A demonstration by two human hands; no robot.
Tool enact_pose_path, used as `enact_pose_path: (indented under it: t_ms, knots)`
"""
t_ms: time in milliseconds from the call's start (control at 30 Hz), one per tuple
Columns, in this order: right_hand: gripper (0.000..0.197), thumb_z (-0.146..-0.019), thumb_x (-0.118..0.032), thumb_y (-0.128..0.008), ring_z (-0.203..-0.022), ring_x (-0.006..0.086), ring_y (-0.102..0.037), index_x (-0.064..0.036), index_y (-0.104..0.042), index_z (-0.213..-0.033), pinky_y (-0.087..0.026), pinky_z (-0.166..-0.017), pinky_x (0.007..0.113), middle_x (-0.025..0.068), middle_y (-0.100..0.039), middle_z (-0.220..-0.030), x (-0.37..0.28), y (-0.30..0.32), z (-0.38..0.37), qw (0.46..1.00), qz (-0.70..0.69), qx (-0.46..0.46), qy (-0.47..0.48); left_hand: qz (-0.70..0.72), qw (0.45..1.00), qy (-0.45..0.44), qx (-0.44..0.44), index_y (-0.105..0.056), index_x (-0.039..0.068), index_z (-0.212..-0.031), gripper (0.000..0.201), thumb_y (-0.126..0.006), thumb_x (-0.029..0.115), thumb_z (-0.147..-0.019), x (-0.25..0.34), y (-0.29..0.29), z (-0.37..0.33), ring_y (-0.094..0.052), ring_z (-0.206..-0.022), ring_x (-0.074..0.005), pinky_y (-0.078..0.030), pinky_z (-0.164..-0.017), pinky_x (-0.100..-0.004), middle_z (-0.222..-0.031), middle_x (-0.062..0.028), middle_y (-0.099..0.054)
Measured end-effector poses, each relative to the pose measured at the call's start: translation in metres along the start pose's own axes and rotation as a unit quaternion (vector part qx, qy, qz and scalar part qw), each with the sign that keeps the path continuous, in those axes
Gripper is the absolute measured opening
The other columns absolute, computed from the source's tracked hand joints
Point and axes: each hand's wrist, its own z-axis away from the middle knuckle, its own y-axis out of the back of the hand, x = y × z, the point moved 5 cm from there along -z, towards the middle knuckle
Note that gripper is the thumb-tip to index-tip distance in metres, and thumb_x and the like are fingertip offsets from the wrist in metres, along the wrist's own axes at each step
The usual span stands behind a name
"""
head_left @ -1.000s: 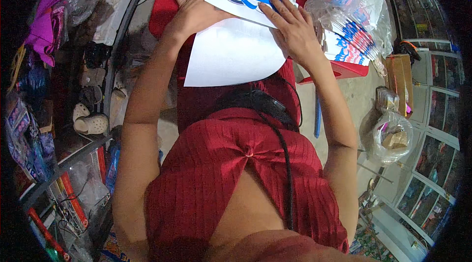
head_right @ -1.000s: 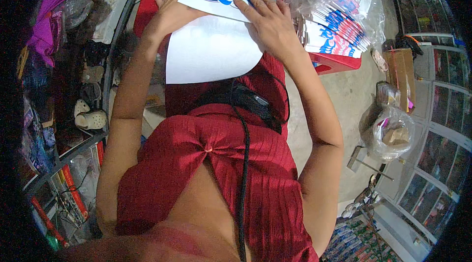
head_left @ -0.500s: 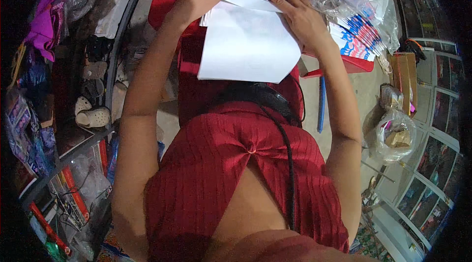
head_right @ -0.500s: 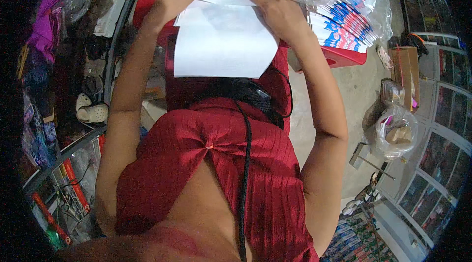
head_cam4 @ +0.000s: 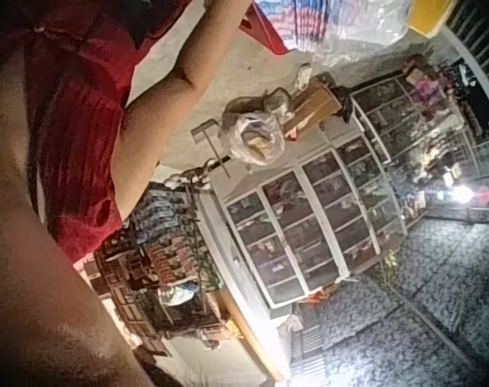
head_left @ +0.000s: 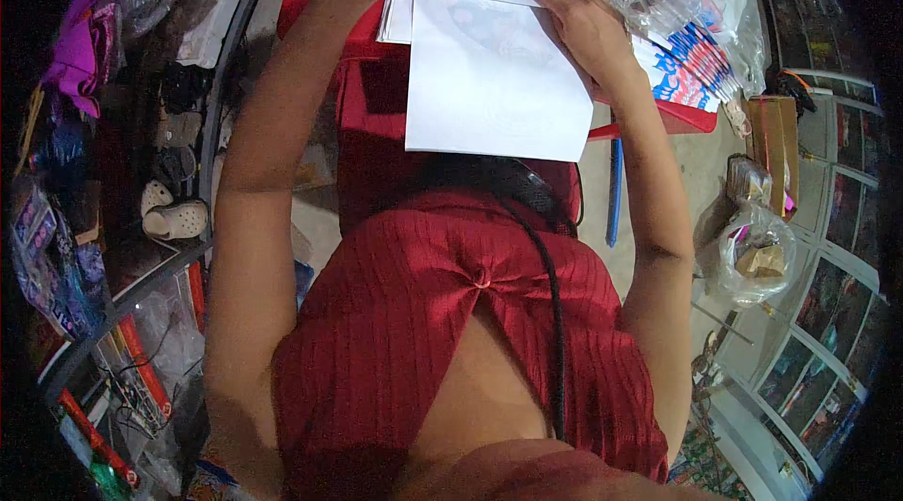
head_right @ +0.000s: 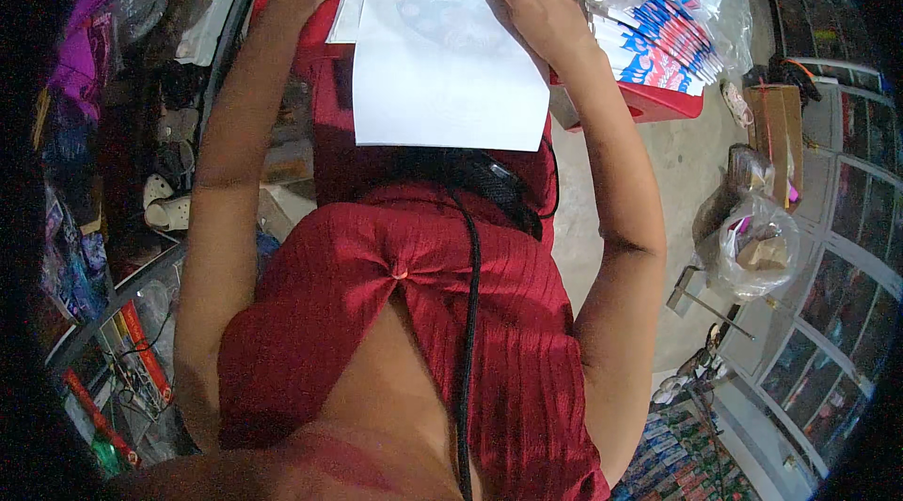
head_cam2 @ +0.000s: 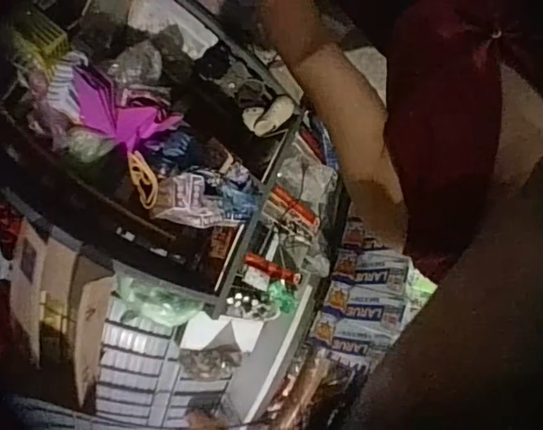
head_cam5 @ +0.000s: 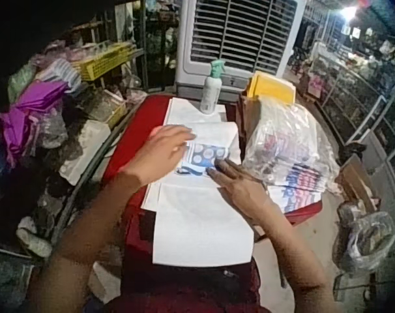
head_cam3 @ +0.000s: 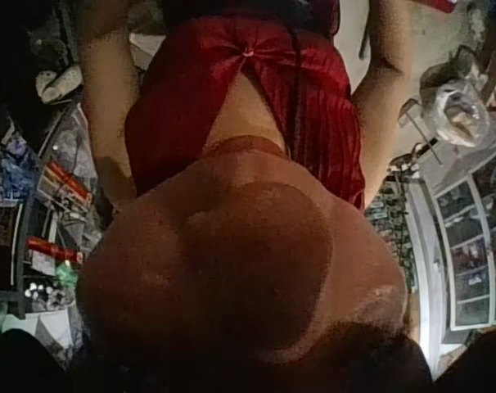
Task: Sorting and organizing stacks of printed product labels or stickers.
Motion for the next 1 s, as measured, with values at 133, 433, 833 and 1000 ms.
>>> enact_pose_path:
  t_ms: [133, 433, 833, 1000]
  knots:
    - [0.046, -0.095, -0.01, -0.058, -0.133, 0.0297, -0.051, -0.0234, -0.057, -0.14, -0.044, -0.109, 0.04, 0.0063, -0.05, -0.148, 0.005, 0.007, 0.004, 0.996, -0.088, -0.001, -0.024, -0.08, 0.991, -0.082, -0.07, -0.053, 0.001, -0.136, 0.055, -0.066, 0.025, -0.088, 0.02, -0.018, -0.009, -0.045, -0.131, -0.0332, -0.028, -0.113, -0.0447, -0.132, -0.0175, -0.056]
    - [0.035, -0.088, -0.012, -0.063, -0.12, 0.0343, -0.059, -0.016, -0.067, -0.123, -0.051, -0.099, 0.042, 0.0102, -0.06, -0.135, 0.006, 0.015, 0.023, 0.995, -0.088, 0.028, -0.044, -0.131, 0.985, -0.064, -0.09, -0.043, 0.006, -0.145, 0.066, -0.067, 0.025, -0.086, 0.02, -0.03, 0.004, -0.04, -0.135, -0.0307, -0.022, -0.112, -0.0557, -0.136, -0.0133, -0.052]
    - [0.021, -0.09, -0.012, -0.062, -0.104, 0.0335, -0.064, -0.0109, -0.068, -0.11, -0.053, -0.087, 0.043, 0.0066, -0.066, -0.118, 0.004, 0.022, 0.009, 0.986, -0.071, 0.131, -0.081, -0.159, 0.985, -0.057, 0.02, -0.064, 0.0, -0.118, 0.034, -0.06, 0.008, -0.086, 0.016, 0.001, -0.024, -0.059, -0.11, -0.0288, -0.031, -0.096, -0.0429, -0.111, -0.0168, -0.069]
    - [0.02, -0.086, -0.009, -0.063, -0.103, 0.0333, -0.063, -0.0075, -0.066, -0.106, -0.053, -0.087, 0.043, 0.008, -0.067, -0.113, 0.002, 0.017, -0.009, 0.984, -0.065, 0.145, -0.08, -0.181, 0.98, -0.061, 0.052, -0.062, 0.001, -0.122, 0.039, -0.064, 0.01, -0.084, 0.006, -0.002, -0.027, -0.058, -0.111, -0.0293, -0.03, -0.097, -0.0448, -0.113, -0.0167, -0.068]
